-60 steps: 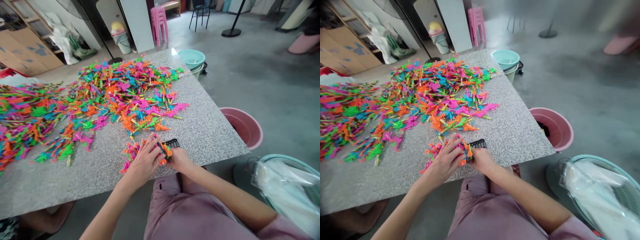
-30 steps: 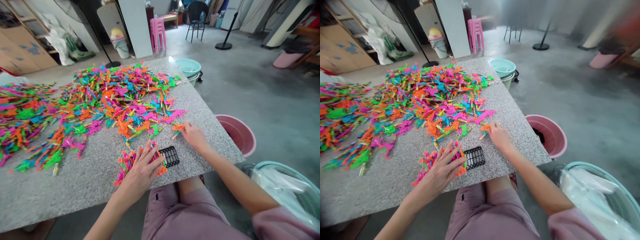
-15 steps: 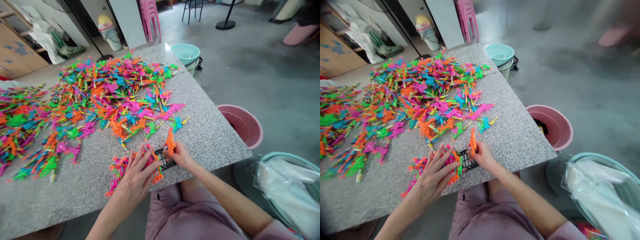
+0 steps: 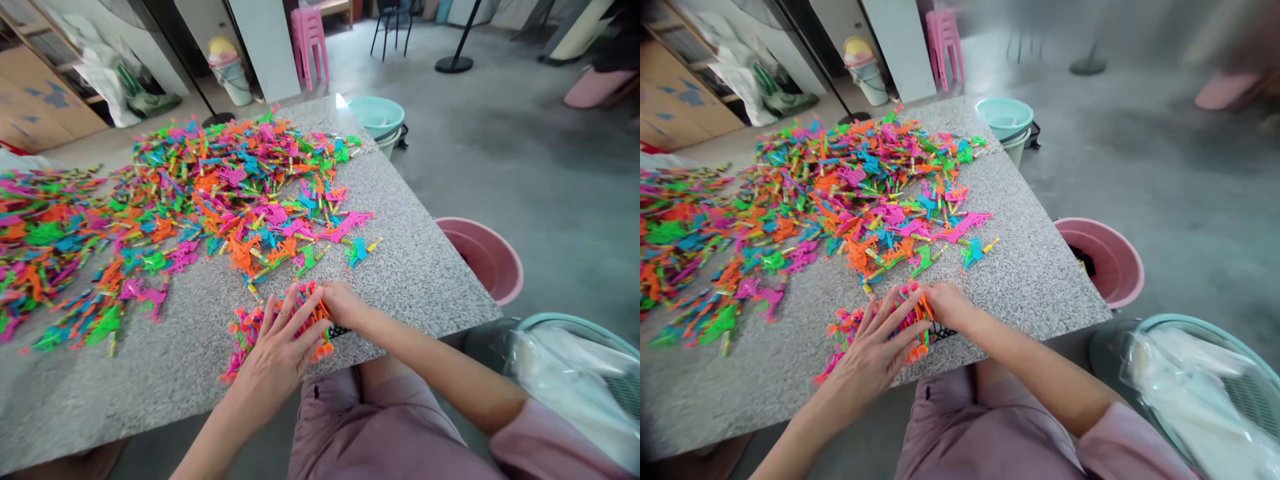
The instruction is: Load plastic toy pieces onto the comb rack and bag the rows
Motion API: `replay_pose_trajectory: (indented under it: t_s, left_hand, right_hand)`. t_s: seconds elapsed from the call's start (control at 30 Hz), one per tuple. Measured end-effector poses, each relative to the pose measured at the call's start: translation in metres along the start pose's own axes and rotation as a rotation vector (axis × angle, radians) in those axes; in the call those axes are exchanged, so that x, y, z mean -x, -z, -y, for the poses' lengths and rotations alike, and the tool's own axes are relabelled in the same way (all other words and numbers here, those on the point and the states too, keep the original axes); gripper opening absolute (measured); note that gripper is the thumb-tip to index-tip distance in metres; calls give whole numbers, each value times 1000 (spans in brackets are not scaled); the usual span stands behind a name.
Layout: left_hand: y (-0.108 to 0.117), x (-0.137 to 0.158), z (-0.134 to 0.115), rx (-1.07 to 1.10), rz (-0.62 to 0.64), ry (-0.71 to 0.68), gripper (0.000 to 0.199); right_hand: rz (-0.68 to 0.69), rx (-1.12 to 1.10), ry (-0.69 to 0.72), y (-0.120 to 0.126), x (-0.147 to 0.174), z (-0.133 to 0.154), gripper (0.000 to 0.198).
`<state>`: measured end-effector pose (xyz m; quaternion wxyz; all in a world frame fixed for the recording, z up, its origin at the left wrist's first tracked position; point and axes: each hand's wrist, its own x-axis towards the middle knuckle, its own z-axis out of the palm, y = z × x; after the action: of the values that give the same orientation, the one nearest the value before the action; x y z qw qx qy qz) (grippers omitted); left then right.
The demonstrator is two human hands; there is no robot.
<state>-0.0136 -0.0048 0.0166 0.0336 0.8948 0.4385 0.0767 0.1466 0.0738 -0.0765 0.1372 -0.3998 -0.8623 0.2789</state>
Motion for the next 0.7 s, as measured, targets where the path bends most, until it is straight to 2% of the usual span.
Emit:
replay_pose_trajectory:
  t_s: [0.1,0.17,0.23,0.3,0.37,0.43,0.5,0.57,0.63,0.7]
  left_hand:
    - [0,0,2,-61,22,-16,35]
    - [-2,1,3,-82,24,-26,35]
    - [-3,2,4,-87,20,-26,36]
    - [-3,3,5,-85,20,-22,36]
    - [-3,3,4,-80,22,-17,35]
    - [-2,3,3,-65,28,-14,35]
    - [-1,3,1,-44,37,-2,33]
    - [0,2,-1,-19,44,17,32]
    - [1,1,-2,5,58,33,32]
    - [0,1,-2,23,75,35,31]
  right_hand:
    - [-2,19,57,6,3,-1,20]
    - [-71,63,116,19,10,-17,27]
    - [-207,187,41,40,16,-44,37]
    - [-302,309,-128,65,21,-75,38]
    - [-287,330,-171,85,25,-102,30]
    - [-237,312,-141,94,31,-117,28]
    - [-250,213,-153,88,40,-119,27]
    - [-315,38,-211,69,53,-106,20]
    - [-377,-287,-267,41,67,-81,10]
    - [-378,-659,-277,10,78,-48,10]
